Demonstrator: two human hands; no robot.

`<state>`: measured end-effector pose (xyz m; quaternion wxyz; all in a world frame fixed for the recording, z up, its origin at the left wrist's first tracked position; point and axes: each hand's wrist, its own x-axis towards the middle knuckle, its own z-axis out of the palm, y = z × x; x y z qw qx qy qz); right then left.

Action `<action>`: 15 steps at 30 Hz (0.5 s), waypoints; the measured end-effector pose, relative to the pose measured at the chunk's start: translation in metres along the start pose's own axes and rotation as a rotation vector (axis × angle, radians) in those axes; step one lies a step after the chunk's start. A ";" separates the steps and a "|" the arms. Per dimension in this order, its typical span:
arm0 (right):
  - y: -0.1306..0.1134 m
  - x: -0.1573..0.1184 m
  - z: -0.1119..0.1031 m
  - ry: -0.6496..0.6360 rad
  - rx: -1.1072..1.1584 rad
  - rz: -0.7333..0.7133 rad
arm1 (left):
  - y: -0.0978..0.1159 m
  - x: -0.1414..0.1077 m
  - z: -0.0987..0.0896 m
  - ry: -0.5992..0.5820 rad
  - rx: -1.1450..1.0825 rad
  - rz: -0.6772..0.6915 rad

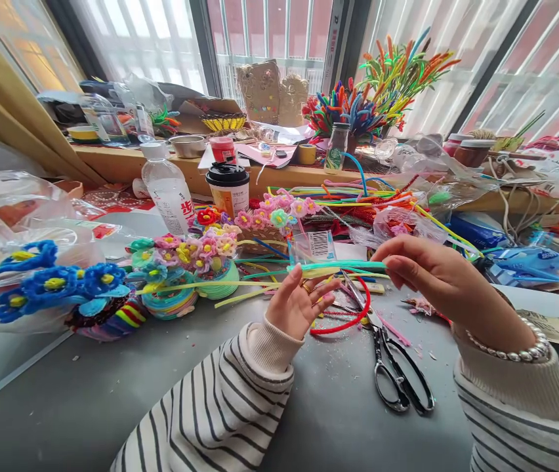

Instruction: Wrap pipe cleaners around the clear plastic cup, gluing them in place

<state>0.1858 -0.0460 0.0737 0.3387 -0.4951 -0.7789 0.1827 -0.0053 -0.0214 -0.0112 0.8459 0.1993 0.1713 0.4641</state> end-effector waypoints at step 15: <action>-0.001 -0.001 0.002 0.191 -0.021 -0.012 | 0.000 -0.003 0.002 -0.040 0.013 -0.052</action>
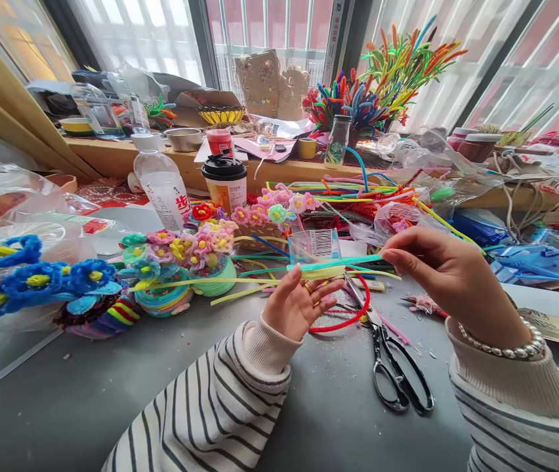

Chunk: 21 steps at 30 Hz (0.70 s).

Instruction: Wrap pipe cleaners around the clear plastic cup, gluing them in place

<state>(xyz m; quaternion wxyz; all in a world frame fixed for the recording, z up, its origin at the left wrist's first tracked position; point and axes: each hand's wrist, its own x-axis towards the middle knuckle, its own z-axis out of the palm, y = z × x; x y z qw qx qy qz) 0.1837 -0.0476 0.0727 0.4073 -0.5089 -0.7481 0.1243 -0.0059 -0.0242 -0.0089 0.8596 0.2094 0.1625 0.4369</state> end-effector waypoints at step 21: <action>-0.005 -0.002 0.000 -0.076 -0.007 0.023 | 0.001 -0.003 -0.001 -0.134 0.001 -0.052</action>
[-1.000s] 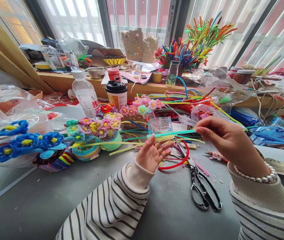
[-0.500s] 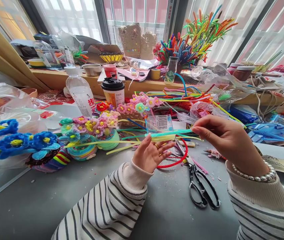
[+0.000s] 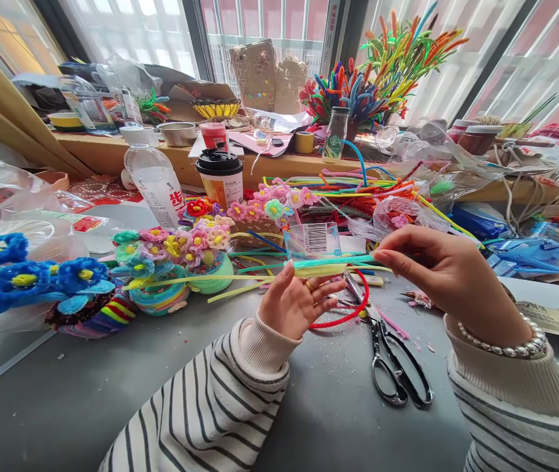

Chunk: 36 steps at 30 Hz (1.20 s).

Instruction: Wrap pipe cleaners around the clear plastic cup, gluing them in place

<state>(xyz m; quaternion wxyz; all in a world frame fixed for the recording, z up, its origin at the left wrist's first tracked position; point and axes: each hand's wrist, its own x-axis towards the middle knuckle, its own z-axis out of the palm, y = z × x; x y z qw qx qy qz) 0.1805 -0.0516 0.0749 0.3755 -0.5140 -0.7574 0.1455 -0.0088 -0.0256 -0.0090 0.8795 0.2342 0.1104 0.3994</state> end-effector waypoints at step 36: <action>-0.034 -0.014 0.000 -0.094 0.009 -0.069 | 0.000 -0.010 0.008 -0.224 0.142 0.094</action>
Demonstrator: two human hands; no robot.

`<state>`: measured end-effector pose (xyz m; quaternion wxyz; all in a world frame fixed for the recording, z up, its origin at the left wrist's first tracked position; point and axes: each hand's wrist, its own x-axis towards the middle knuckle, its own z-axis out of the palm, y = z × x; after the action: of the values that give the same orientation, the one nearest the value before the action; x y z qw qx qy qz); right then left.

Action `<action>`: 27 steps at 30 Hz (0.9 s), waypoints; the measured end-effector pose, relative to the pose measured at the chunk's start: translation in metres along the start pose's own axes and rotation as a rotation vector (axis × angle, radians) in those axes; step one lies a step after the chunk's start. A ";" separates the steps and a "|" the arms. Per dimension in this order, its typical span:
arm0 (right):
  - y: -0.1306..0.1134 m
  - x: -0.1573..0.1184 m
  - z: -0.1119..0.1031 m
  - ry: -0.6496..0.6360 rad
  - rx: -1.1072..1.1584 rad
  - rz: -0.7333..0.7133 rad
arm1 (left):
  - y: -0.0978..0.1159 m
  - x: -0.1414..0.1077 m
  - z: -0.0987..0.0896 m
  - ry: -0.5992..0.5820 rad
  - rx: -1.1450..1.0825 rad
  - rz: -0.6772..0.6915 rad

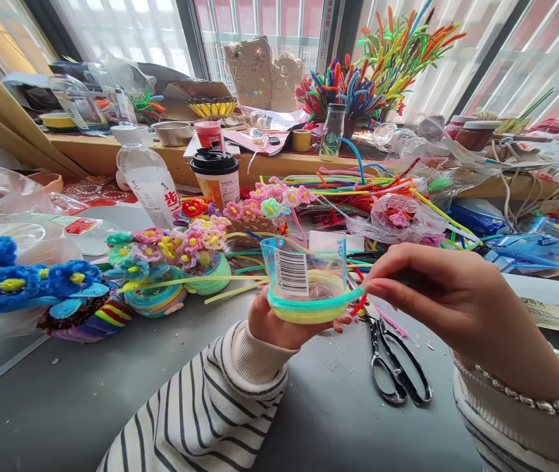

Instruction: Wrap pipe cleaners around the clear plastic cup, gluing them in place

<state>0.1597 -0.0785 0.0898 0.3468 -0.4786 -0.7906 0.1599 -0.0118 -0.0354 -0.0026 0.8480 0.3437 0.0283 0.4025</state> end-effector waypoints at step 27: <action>0.027 0.010 0.014 -0.140 0.457 0.021 | -0.004 0.002 -0.008 -0.122 -0.107 -0.087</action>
<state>0.1647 -0.0551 0.0683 0.3889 -0.3836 -0.7509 0.3711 -0.0103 -0.0309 -0.0109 0.8818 0.3204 -0.0302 0.3447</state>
